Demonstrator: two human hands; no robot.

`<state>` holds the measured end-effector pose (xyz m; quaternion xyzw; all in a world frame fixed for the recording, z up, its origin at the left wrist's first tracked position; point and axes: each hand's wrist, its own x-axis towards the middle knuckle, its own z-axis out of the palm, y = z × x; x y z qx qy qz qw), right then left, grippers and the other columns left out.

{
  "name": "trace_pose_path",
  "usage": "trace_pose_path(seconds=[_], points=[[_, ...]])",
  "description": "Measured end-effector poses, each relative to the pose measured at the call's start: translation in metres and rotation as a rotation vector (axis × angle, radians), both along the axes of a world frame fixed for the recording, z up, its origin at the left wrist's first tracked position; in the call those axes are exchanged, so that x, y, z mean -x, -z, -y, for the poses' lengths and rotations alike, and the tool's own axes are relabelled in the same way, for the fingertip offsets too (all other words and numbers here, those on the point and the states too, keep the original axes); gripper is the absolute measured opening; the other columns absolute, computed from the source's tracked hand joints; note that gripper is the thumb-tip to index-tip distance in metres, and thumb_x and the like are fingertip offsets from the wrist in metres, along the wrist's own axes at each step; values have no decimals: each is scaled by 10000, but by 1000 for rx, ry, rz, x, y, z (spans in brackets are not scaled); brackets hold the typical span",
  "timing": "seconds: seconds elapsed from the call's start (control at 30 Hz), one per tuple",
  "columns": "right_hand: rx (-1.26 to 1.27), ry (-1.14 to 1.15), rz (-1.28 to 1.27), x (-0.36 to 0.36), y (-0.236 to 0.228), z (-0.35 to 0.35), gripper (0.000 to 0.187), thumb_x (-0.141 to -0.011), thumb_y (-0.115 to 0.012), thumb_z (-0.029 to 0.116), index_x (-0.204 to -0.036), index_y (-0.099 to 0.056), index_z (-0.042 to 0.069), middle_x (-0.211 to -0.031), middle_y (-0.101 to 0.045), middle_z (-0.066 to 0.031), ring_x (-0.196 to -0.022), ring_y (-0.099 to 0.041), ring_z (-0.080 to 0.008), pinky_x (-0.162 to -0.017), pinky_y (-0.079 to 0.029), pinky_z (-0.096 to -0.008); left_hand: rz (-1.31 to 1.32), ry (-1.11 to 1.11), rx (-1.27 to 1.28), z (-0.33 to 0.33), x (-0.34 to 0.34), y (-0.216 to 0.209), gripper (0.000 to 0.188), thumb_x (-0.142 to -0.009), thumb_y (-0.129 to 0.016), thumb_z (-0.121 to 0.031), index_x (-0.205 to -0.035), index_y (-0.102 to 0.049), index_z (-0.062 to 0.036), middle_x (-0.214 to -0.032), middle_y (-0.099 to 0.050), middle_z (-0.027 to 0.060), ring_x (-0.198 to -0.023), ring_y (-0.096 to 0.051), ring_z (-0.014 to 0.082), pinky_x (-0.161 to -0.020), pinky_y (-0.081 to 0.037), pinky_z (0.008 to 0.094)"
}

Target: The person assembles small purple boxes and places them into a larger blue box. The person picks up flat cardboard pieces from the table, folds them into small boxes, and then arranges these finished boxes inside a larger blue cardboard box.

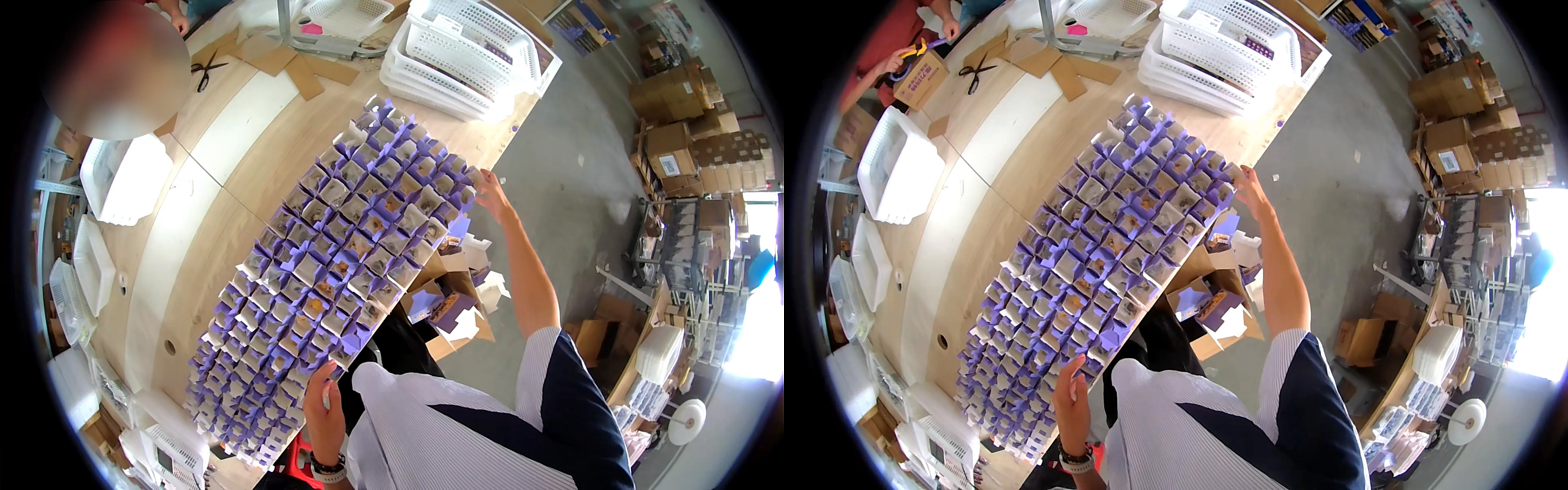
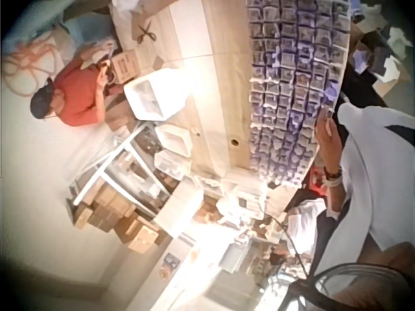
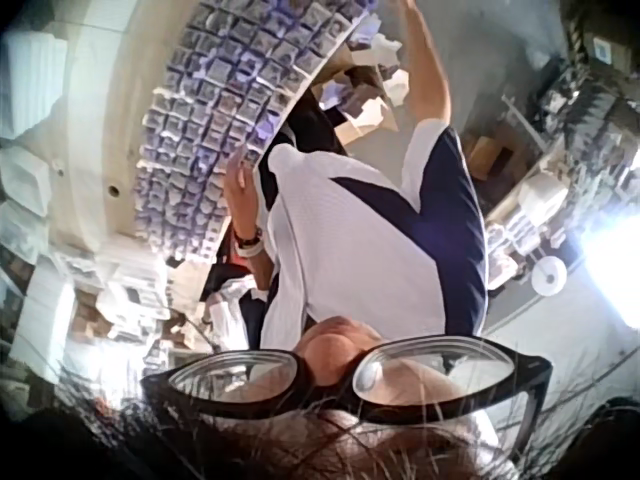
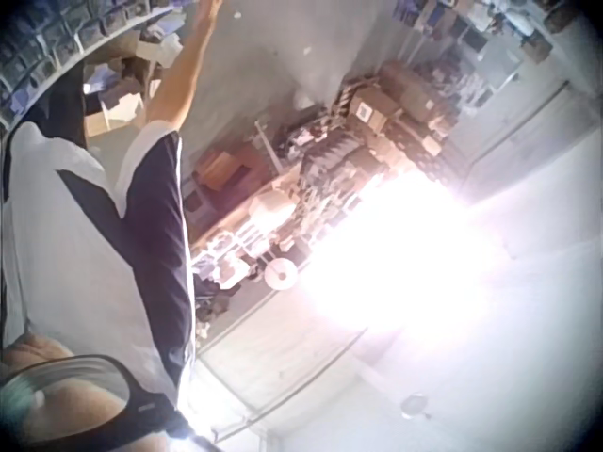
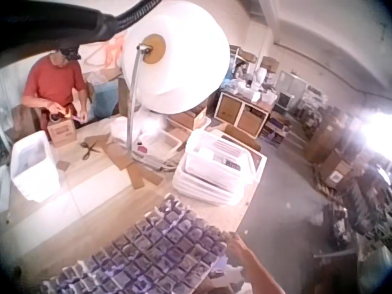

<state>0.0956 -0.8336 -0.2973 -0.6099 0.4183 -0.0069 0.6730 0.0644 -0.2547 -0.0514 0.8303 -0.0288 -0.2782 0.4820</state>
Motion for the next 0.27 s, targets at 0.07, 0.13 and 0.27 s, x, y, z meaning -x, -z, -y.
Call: trace_pose_path(seconds=[0.07,0.13,0.27], points=[[-12,154,118,12,10,-3,892,-905,-643,467,-1634,-207,196,-1702,-181,-74,-1574,-132,-320,-1204,-223,-632,-25,-1,22,0,-5,1,309,-1037,-518,-35,-1329,-610,5,-1319,-657,145,-1211,-634,280,-1022,-503,381],[-25,236,100,11,15,-15,970,-906,-630,589,-1654,-142,209,-1733,-80,-60,-1587,-82,-334,-1208,-185,-645,-71,-11,27,-3,-9,0,322,-1067,-501,-68,-1366,-598,2,-1363,-640,127,-1275,-598,244,-1079,-457,367],[-84,335,108,-7,15,-46,1028,-924,-598,692,-1673,-61,237,-1755,-6,-47,-1590,-73,-352,-1224,11,-665,-72,-26,27,-8,-13,-3,328,-1068,-501,-64,-1377,-603,-27,-1375,-634,141,-1284,-594,246,-1089,-450,368]])
